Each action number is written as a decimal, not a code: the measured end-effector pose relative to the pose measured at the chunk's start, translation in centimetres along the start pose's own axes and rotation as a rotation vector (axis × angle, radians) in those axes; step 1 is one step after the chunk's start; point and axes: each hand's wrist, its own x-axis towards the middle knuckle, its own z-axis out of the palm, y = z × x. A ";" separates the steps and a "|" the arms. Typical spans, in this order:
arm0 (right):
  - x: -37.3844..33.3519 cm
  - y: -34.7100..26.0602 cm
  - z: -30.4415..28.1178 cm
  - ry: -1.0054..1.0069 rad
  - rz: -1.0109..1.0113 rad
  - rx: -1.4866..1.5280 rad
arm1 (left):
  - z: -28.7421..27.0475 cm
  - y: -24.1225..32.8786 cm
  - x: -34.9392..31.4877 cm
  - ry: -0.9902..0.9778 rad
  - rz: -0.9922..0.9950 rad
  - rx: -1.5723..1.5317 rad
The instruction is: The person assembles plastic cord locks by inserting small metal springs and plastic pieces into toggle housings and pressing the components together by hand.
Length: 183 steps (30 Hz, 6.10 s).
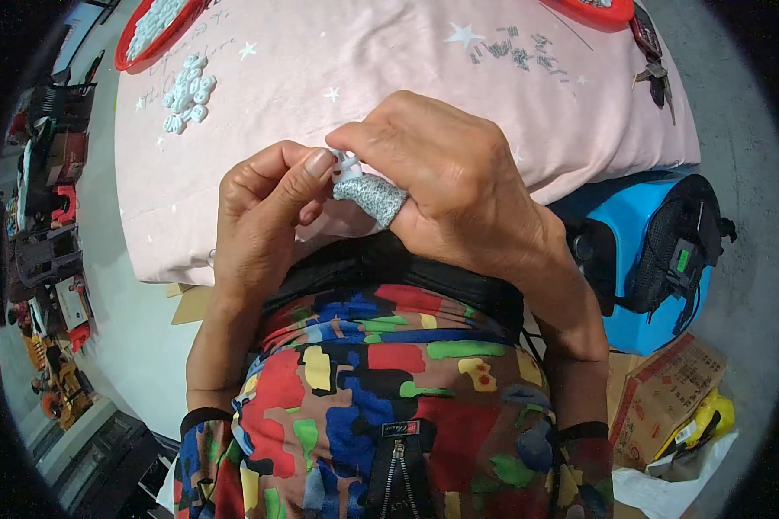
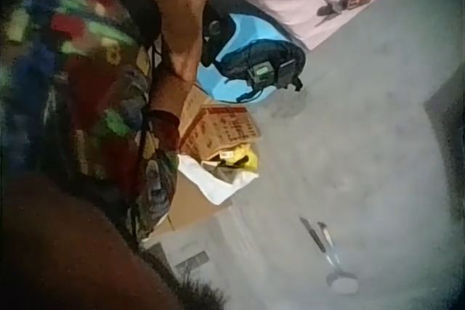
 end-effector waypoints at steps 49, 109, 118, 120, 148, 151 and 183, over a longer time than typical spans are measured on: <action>0.4 0.5 -0.4 -0.088 -0.054 0.125 | -0.9 0.5 -0.3 -0.122 -0.039 0.047; -0.5 0.9 1.5 0.033 0.202 0.287 | -1.5 -0.7 0.8 -0.049 -0.208 -0.152; -0.1 0.7 0.9 -0.046 0.294 0.323 | -1.9 -0.6 0.7 -0.067 -0.148 -0.012; 0.0 0.5 0.8 -0.096 0.331 0.312 | -1.9 -0.6 0.7 -0.070 -0.132 0.019; -0.4 1.9 1.4 -0.066 0.711 0.372 | -1.7 -1.1 0.7 0.065 -0.056 0.026; -0.6 1.5 1.6 0.042 0.764 0.751 | -1.3 -0.6 0.4 0.042 -0.052 0.041; -1.4 -0.2 1.9 0.041 0.860 1.035 | -0.9 -1.0 0.5 0.057 0.113 0.257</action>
